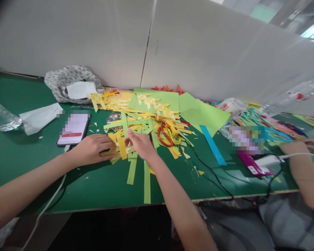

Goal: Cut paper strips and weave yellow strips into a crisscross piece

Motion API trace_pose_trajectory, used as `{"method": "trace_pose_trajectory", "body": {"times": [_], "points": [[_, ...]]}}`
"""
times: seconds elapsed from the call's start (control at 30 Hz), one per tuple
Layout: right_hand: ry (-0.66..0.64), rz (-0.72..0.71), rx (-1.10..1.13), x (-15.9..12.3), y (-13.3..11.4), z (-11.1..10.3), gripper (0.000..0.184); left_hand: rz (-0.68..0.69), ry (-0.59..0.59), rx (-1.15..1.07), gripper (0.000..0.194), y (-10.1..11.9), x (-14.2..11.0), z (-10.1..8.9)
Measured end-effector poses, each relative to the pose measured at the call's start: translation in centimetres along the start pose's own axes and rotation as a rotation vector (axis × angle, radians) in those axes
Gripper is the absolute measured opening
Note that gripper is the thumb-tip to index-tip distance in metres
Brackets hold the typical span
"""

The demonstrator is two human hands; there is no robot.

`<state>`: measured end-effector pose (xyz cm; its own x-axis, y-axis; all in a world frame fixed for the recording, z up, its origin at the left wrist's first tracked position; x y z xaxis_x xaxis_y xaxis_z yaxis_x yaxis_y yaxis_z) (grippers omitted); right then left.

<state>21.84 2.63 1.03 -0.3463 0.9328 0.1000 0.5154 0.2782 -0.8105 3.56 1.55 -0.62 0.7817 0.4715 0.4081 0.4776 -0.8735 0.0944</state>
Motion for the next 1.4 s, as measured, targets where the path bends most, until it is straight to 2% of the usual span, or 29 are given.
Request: {"method": "trace_pose_trajectory", "body": {"times": [0.07, 0.13, 0.23, 0.4, 0.47, 0.53, 0.6, 0.7, 0.77, 0.87, 0.97, 1.07, 1.17, 1.3, 1.4], "points": [[0.023, 0.036, 0.208, 0.0, 0.2, -0.4, 0.067, 0.008, 0.009, 0.008, 0.03, 0.0, 0.0, 0.0], [-0.016, 0.024, 0.31, -0.1, 0.2, -0.5, 0.057, 0.015, 0.012, 0.022, 0.031, 0.0, 0.0, 0.0], [-0.077, 0.009, 0.214, -0.3, 0.2, -0.1, 0.037, 0.023, 0.016, 0.039, 0.031, 0.1, 0.0, -0.2], [-0.102, 0.054, -0.067, -0.2, 0.9, 0.9, 0.017, 0.029, 0.025, 0.038, 0.019, 0.3, -0.1, -0.4], [-0.124, 0.053, -0.148, -0.1, 1.1, 1.1, 0.012, 0.019, 0.083, 0.044, 0.014, 0.4, -0.1, -0.6], [-0.126, 0.06, -0.197, 0.0, 1.2, 1.1, 0.01, -0.055, 0.192, 0.071, 0.016, 0.3, -0.1, -1.0], [-0.112, 0.081, -0.219, 0.0, 1.2, 1.0, 0.013, -0.195, 0.279, 0.071, 0.027, 0.1, -0.1, -1.5], [-0.065, 0.102, -0.24, 0.1, 1.2, 0.6, 0.026, -0.388, 0.252, -0.1, 0.038, -0.3, -0.3, -1.8], [-0.04, 0.102, -0.219, 0.1, 1.2, 0.4, 0.028, -0.43, 0.181, -0.252, 0.036, -0.3, -0.4, -1.7], [0.022, 0.074, -0.066, 0.2, 1.1, 0.0, 0.018, -0.346, 0.06, -0.331, 0.03, -0.1, -0.3, -1.4], [0.187, 0.089, 0.071, 0.2, 1.2, -0.7, 0.017, -0.158, -0.028, -0.28, 0.026, 0.2, -0.1, -0.8], [0.302, 0.143, 0.03, 0.2, 1.4, -1.1, 0.014, -0.043, -0.106, -0.231, 0.039, 0.4, 0.0, -0.1], [0.262, 0.183, -0.139, 0.3, 1.6, -0.9, 0.022, 0.024, -0.183, -0.191, 0.052, 0.4, -0.1, 0.3], [0.15, 0.234, -0.386, 0.4, 1.9, -0.6, 0.035, 0.125, -0.247, -0.156, 0.045, 0.4, -0.2, 0.3], [0.123, 0.265, -0.481, 0.4, 2.0, -0.8, 0.037, 0.134, -0.297, -0.11, 0.045, 0.1, -0.4, 0.3]]}}
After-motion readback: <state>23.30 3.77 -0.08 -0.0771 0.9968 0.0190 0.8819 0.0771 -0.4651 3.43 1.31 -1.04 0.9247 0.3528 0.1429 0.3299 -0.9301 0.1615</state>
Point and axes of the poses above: each hand's wrist, its own x-axis towards the middle knuckle, its own z-axis out of the palm, y = z × x, the point moved 3 cm from there along x, towards the middle knuckle, and after that the axes turned 3 degrees about z, right-handed, at the moved point
